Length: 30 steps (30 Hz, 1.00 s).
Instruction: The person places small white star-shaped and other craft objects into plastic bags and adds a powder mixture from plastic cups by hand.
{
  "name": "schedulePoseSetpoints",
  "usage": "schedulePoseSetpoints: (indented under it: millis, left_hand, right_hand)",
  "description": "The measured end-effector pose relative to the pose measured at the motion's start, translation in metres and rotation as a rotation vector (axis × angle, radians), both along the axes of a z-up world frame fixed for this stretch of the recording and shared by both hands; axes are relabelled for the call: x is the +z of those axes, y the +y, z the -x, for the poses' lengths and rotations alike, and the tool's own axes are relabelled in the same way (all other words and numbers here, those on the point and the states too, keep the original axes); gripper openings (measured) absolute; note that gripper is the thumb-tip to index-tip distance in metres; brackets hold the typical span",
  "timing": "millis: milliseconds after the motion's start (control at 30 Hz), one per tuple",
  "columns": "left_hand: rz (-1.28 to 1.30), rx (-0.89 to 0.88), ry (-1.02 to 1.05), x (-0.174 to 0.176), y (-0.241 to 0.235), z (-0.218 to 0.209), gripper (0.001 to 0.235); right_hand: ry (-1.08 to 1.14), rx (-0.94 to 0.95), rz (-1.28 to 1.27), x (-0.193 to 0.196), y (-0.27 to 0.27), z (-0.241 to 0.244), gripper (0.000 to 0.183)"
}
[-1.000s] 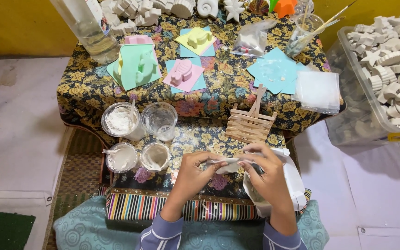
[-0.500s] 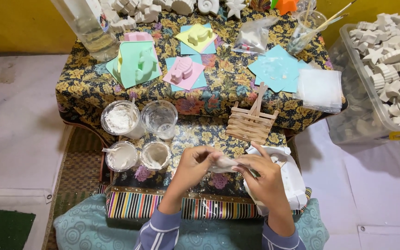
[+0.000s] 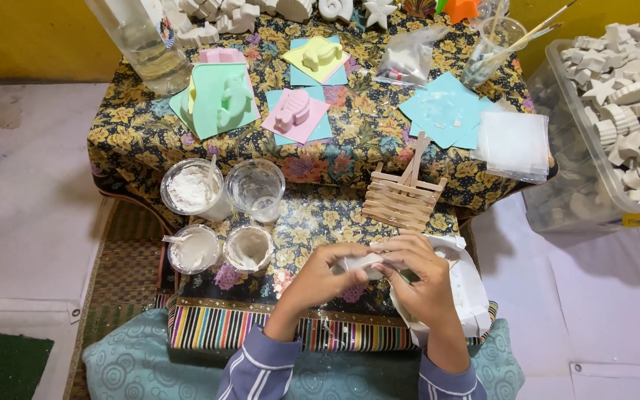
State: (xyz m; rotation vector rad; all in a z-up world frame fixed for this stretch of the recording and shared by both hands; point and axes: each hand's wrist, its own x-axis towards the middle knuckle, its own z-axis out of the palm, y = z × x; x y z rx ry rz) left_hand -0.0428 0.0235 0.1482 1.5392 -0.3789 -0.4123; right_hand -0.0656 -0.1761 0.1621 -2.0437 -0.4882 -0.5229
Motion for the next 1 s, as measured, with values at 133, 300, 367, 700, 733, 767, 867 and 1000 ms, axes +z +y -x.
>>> schedulePoseSetpoints:
  millis: [133, 300, 367, 700, 733, 767, 867, 1000]
  left_hand:
    - [-0.023, -0.071, -0.057, -0.018, 0.002, 0.000, 0.032]
    - [-0.031, -0.104, -0.076, -0.018, 0.006, -0.008, 0.024]
    - [-0.038, -0.107, -0.074, -0.018, 0.006, -0.009, 0.025]
    - [-0.323, -0.123, 0.043, 0.009, 0.007, 0.000, 0.036]
    - [-0.326, -0.130, 0.038, 0.002, 0.007, 0.001, 0.036]
    - [-0.281, -0.137, 0.070, -0.003, 0.008, 0.002, 0.038]
    - [-0.109, -0.103, 0.103, -0.020, 0.013, 0.010, 0.038]
    - [0.146, 0.049, 0.095, -0.013, 0.024, 0.017, 0.030]
  right_hand:
    - [0.026, 0.054, -0.063, 0.001, 0.003, -0.002, 0.006]
    - [0.352, 0.109, -0.146, 0.010, 0.001, 0.005, 0.036]
    - [0.357, 0.149, -0.093, 0.009, 0.001, 0.003, 0.023]
    - [0.370, -0.079, 0.015, -0.006, -0.015, 0.001, 0.041]
    - [0.367, -0.086, 0.011, -0.004, -0.017, 0.001, 0.041]
    - [0.383, -0.114, -0.036, -0.002, -0.019, 0.002, 0.041]
    - [0.398, -0.154, -0.105, 0.022, -0.022, 0.005, 0.039]
    - [0.537, -0.008, -0.215, 0.049, -0.037, -0.021, 0.026]
